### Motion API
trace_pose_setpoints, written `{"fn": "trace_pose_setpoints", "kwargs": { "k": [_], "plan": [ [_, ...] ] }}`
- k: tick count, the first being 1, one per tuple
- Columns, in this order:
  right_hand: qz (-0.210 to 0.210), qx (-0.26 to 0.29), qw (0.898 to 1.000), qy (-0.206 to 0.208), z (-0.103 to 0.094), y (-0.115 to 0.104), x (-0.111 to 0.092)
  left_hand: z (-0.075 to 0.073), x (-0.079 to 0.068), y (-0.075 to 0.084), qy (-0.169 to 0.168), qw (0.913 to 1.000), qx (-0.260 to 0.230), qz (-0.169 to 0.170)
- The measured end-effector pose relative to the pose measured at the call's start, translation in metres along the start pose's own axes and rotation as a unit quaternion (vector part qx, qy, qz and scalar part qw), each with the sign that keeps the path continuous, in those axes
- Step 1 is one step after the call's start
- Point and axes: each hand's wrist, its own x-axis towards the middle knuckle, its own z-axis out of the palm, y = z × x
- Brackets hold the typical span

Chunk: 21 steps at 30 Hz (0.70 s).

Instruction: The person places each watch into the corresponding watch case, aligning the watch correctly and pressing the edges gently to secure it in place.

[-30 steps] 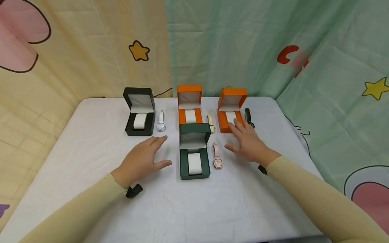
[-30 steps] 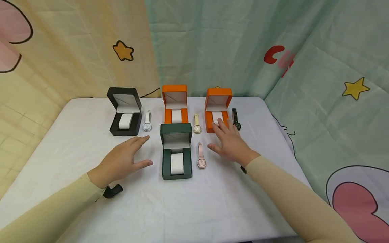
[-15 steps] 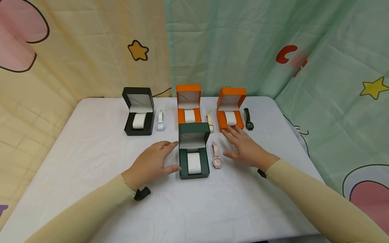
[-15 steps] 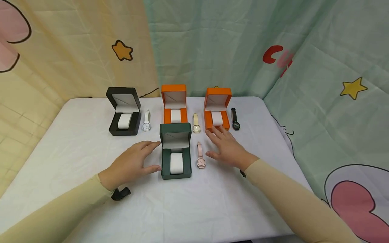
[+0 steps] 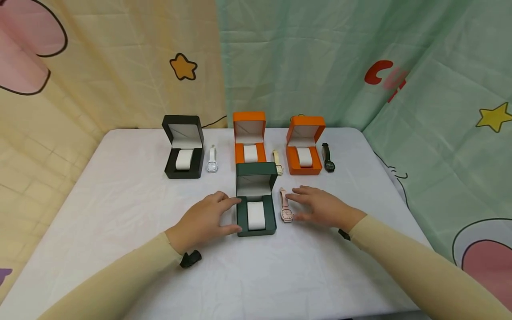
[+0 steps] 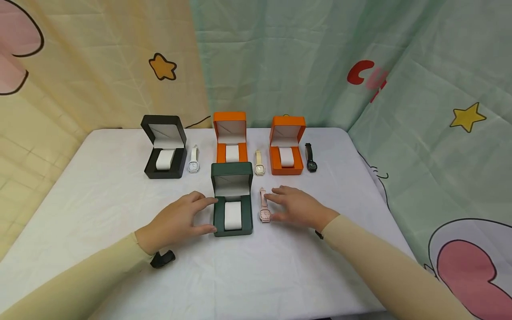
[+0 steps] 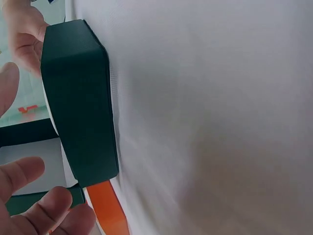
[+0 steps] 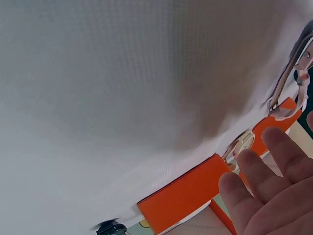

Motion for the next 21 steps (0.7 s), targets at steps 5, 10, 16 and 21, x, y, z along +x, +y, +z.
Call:
{"fn": "trace_pose_setpoints", "kwargs": {
  "k": [5,10,16,21],
  "plan": [
    [-0.016,-0.009,1.000,-0.003,0.005,-0.001,0.003,0.004,0.007,0.006,-0.016,0.9998,0.002,-0.008],
    [-0.021,-0.005,1.000,-0.008,0.008,-0.005,0.003,0.008,0.012,0.012,-0.029,0.9995,0.007,-0.009],
    [-0.034,-0.015,0.999,0.000,0.010,-0.009,0.005,0.009,0.017,0.017,-0.049,0.9985,0.012,-0.022],
    [-0.042,-0.027,0.999,0.013,0.010,-0.009,0.006,0.010,0.021,0.018,-0.058,0.9979,0.013,-0.026]
  ]
}}
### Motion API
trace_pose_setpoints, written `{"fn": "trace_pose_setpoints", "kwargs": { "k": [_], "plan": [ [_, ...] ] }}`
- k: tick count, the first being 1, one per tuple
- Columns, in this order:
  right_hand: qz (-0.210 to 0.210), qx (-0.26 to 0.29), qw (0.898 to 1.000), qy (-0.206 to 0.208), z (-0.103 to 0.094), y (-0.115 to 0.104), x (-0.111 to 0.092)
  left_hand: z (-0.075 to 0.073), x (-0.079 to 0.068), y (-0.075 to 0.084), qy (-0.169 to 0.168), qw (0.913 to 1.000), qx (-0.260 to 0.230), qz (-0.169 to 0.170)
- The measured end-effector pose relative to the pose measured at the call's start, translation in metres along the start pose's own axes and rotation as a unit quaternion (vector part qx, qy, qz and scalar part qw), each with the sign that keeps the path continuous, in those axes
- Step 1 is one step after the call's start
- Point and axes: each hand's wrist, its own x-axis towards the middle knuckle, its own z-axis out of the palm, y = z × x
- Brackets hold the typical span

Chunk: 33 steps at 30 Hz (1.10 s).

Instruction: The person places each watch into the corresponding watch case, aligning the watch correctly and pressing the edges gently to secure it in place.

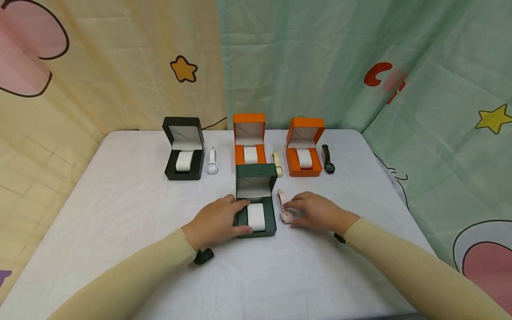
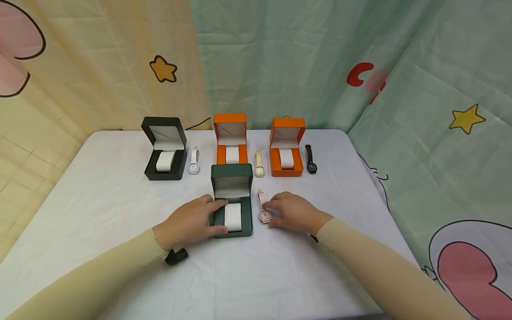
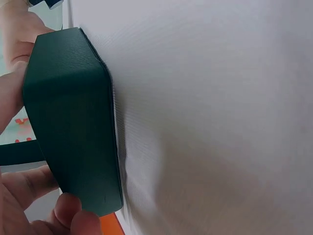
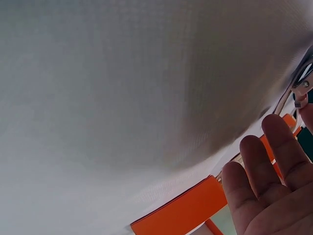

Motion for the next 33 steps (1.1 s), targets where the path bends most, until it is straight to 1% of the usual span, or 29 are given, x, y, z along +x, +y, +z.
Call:
{"fn": "trace_pose_setpoints", "kwargs": {
  "k": [9,17,22,29,33],
  "plan": [
    [0.007,0.000,1.000,-0.011,0.000,-0.003,0.004,-0.001,0.007,0.002,-0.018,0.9993,-0.018,-0.027],
    [0.013,0.016,1.000,-0.017,0.001,-0.007,0.007,0.000,0.012,0.004,-0.022,0.9987,-0.025,-0.039],
    [0.014,0.014,1.000,-0.016,0.003,-0.009,0.009,-0.001,0.014,0.007,-0.030,0.9977,-0.036,-0.049],
    [0.014,0.021,0.999,-0.021,0.003,-0.013,0.011,0.000,0.016,0.009,-0.026,0.9972,-0.046,-0.054],
    [0.006,0.022,1.000,-0.017,0.003,-0.014,0.012,0.001,0.015,0.010,-0.022,0.9974,-0.046,-0.051]
  ]
}}
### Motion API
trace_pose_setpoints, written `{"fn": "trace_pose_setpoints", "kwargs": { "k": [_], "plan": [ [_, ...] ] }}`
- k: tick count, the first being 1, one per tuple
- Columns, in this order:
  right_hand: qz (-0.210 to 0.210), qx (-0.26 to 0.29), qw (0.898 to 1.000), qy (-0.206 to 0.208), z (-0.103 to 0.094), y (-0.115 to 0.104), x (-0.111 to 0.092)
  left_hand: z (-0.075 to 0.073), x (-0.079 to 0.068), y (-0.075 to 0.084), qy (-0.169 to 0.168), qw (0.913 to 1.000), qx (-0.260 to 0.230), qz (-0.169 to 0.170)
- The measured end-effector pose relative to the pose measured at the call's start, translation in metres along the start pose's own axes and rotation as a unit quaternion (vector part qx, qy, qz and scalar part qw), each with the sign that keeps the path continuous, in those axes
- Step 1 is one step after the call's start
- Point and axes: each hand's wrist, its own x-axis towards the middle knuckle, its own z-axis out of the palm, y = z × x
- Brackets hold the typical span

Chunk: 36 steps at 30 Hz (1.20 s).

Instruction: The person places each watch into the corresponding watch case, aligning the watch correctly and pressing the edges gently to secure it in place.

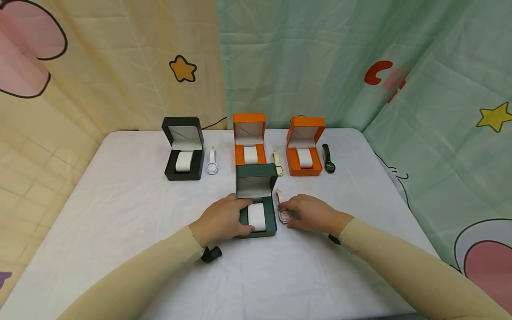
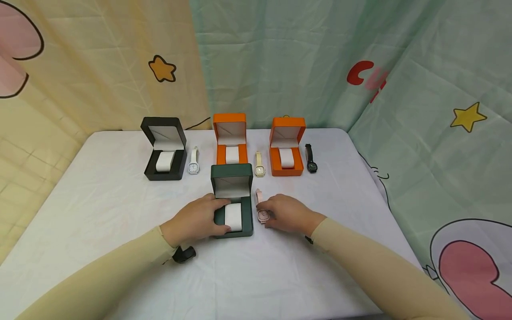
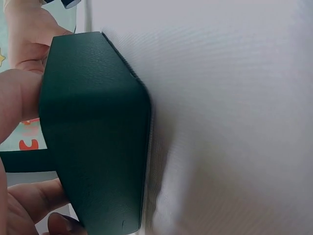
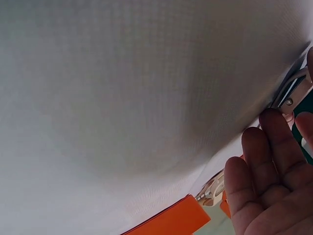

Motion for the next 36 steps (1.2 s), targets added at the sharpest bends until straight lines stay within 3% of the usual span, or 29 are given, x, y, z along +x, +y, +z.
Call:
{"fn": "trace_pose_setpoints", "kwargs": {
  "k": [36],
  "plan": [
    [0.002,0.005,1.000,0.025,0.0065,-0.0019,0.0009,0.0084,-0.0001,-0.0009,0.052,0.9972,-0.026,0.047]
  ]
}}
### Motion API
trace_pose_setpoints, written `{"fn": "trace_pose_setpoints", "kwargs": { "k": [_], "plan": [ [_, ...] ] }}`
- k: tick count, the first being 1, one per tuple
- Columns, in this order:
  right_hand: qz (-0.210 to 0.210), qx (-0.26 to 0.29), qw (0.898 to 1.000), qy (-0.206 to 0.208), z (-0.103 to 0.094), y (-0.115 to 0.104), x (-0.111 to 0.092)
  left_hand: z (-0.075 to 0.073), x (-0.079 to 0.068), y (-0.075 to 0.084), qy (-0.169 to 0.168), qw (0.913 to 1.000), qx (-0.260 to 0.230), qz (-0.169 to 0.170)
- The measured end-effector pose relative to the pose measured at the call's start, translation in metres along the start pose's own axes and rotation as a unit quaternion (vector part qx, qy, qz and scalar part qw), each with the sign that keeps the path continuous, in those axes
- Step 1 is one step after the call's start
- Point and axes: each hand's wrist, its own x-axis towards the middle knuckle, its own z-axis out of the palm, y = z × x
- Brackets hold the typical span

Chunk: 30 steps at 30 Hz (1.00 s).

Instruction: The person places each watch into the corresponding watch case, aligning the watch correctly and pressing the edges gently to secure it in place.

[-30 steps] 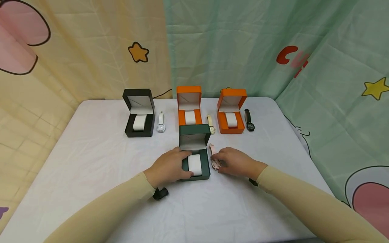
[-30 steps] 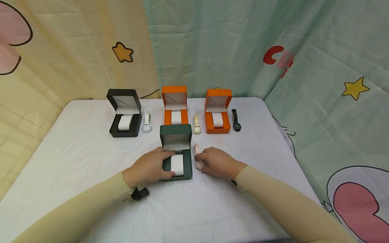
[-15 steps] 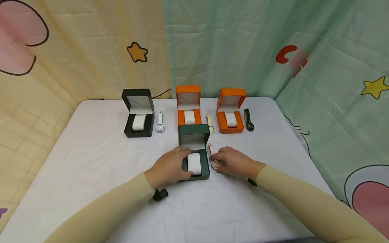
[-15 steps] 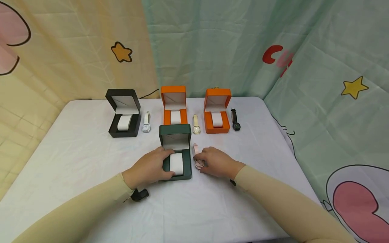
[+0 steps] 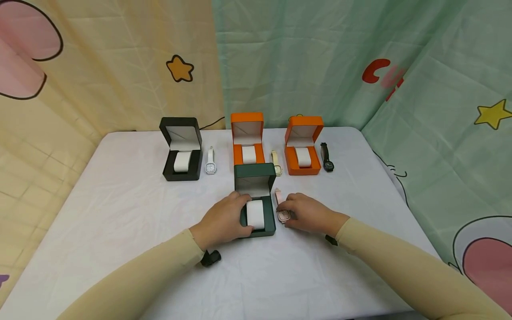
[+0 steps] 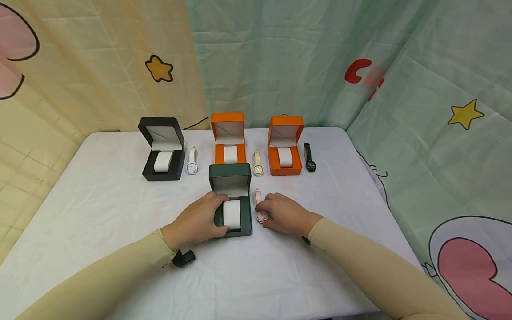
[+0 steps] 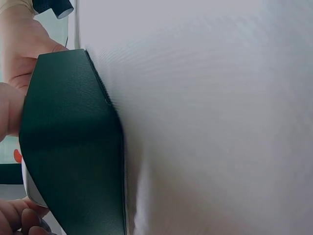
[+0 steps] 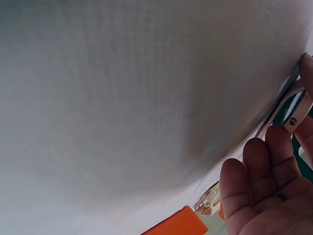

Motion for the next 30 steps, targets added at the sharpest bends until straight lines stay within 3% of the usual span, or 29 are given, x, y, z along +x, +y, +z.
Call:
{"fn": "trace_pose_setpoints", "kwargs": {
  "k": [19,30],
  "plan": [
    [0.008,0.016,1.000,-0.004,0.0007,0.0009,0.0007,0.0046,-0.0038,-0.0013,0.031,0.9994,-0.007,0.014],
    [-0.009,0.034,0.998,0.049,-0.0036,0.0027,-0.0068,0.0066,-0.0058,-0.0036,0.038,0.9985,-0.022,0.033]
  ]
}}
